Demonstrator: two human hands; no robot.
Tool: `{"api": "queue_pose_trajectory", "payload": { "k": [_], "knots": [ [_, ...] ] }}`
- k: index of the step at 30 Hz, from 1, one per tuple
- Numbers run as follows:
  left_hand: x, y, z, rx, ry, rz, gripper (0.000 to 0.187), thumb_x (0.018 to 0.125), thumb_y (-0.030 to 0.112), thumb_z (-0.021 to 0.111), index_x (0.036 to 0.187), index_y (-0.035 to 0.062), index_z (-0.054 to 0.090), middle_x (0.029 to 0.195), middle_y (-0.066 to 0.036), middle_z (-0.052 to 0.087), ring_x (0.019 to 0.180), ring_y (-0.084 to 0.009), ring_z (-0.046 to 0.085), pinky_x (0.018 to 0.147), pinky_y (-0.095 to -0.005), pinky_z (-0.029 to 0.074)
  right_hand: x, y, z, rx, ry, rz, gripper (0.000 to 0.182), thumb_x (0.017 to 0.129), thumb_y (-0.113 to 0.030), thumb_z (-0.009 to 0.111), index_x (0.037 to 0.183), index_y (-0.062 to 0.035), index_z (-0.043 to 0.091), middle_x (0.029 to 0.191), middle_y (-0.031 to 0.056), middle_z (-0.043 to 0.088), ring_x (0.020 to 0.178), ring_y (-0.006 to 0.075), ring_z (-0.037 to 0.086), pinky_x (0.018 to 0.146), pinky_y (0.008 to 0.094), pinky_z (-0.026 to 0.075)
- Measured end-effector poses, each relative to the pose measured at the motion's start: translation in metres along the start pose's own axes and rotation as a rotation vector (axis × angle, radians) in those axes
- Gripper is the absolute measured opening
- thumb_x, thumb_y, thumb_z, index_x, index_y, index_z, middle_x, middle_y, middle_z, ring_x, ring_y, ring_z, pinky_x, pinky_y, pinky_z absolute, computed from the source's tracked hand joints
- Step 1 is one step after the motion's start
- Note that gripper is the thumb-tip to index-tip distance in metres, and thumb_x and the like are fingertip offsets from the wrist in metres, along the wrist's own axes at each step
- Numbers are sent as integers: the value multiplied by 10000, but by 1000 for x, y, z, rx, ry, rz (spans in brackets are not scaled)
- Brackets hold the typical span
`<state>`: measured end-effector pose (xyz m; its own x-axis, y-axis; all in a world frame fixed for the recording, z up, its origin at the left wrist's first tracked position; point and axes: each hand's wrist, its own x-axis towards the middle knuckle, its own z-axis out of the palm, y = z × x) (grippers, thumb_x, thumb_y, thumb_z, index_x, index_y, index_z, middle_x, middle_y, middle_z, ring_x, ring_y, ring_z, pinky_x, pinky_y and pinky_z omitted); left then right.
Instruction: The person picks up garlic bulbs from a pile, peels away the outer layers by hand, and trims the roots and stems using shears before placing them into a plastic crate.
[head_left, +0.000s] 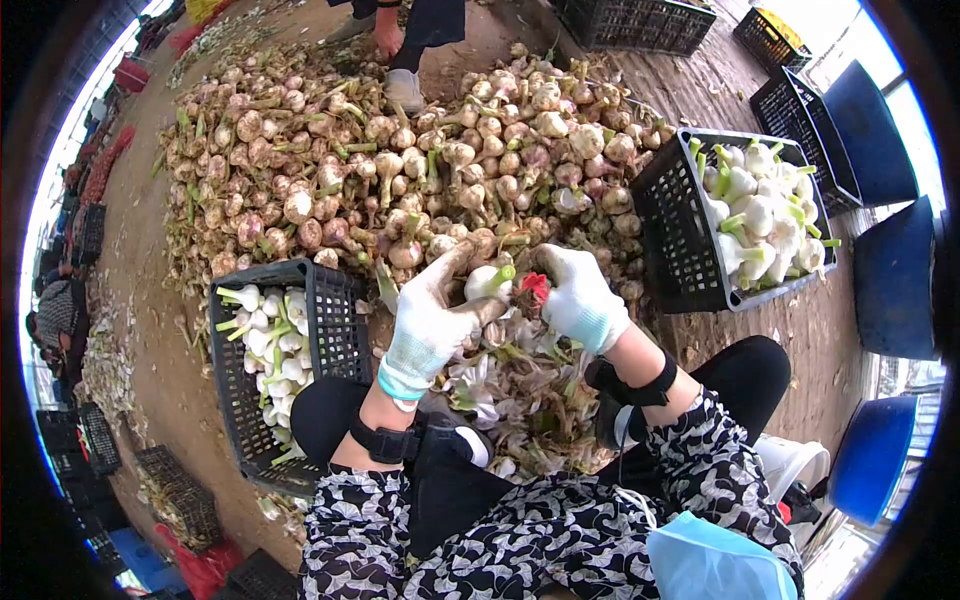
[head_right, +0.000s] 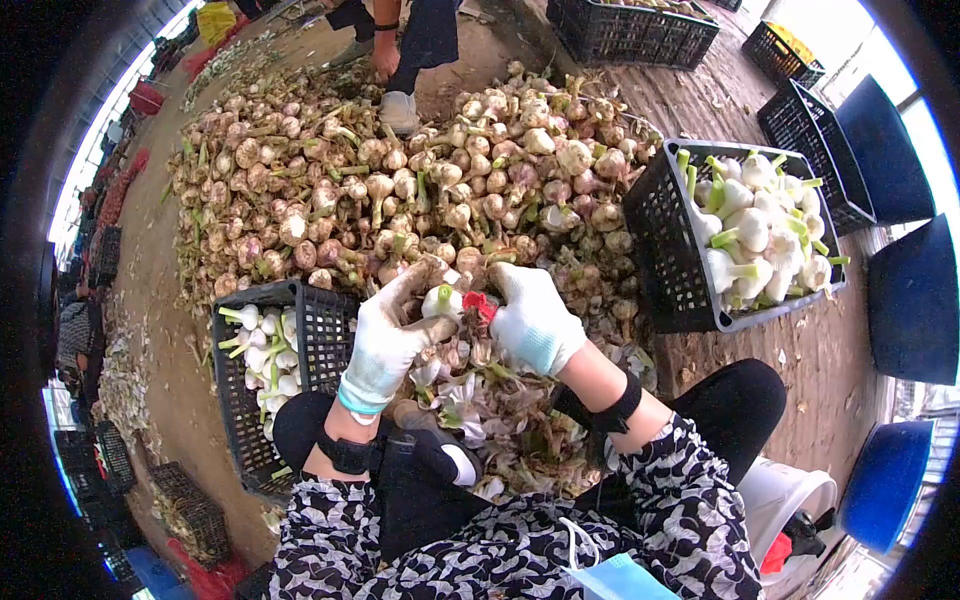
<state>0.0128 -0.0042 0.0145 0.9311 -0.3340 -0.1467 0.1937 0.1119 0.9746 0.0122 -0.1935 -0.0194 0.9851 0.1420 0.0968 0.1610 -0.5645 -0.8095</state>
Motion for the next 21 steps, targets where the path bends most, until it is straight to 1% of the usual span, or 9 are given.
{"api": "queue_pose_trajectory", "payload": {
  "k": [6,7,10,13,14,17,19,20,21],
  "knots": [
    [4,-16,-4,-137,-27,-8,614,811,40,654,1336,-69,355,1126,-107,569,1034,-148,541,890,-282,457,-8,-7,5,238,33,185,105,757,-41,565,843,20,568,724,170,608,678,257,613,614,348,470],
    [5,-18,-3,-180,-60,-35,594,842,82,630,1346,-54,347,1090,-82,574,999,-133,546,869,-280,461,-12,-21,13,542,21,301,123,767,-68,584,859,13,571,739,179,604,690,284,612,631,345,475],
    [8,-23,-5,-229,119,49,390,913,205,474,1225,-29,474,954,-85,601,840,-154,586,758,-299,484,-24,-46,29,315,110,-52,158,790,-125,605,872,6,575,753,206,591,712,377,591,650,371,482],
    [9,-9,0,-770,219,-74,358,907,187,392,1165,-28,518,1021,-87,613,884,-226,622,851,-350,503,-7,-4,41,125,298,242,172,800,-142,590,888,6,579,753,229,593,675,382,591,621,397,473],
    [8,-3,1,-952,262,-113,359,906,180,365,1145,-28,533,1043,-88,617,899,-251,634,881,-367,509,-4,24,41,215,152,446,163,823,-139,554,889,6,590,768,242,603,659,384,592,600,393,475],
    [12,-6,-9,-1021,405,-89,351,912,174,361,1156,-16,527,1005,-88,623,859,-247,635,825,-369,525,-19,74,51,-47,-186,145,296,855,-236,570,1014,13,568,828,198,635,706,302,628,638,362,491],
    [9,-39,-29,-1000,-36,-7,334,913,150,362,1149,-20,526,926,-92,620,780,-212,619,748,-332,516,-16,37,44,360,53,36,414,835,-311,623,1075,17,544,901,186,637,791,260,640,696,344,495],
    [11,-12,2,-604,416,39,309,910,131,369,1105,-36,540,863,-86,606,718,-172,587,705,-297,491,-14,-7,32,486,28,178,462,809,-313,666,1097,22,528,967,201,624,869,268,633,752,336,490],
    [10,-17,0,-602,412,37,309,910,131,369,1105,-36,540,863,-86,606,718,-172,587,705,-297,491,-10,-48,25,222,32,214,471,794,-279,692,1116,14,513,936,194,632,862,275,633,756,342,492]
  ]
}}
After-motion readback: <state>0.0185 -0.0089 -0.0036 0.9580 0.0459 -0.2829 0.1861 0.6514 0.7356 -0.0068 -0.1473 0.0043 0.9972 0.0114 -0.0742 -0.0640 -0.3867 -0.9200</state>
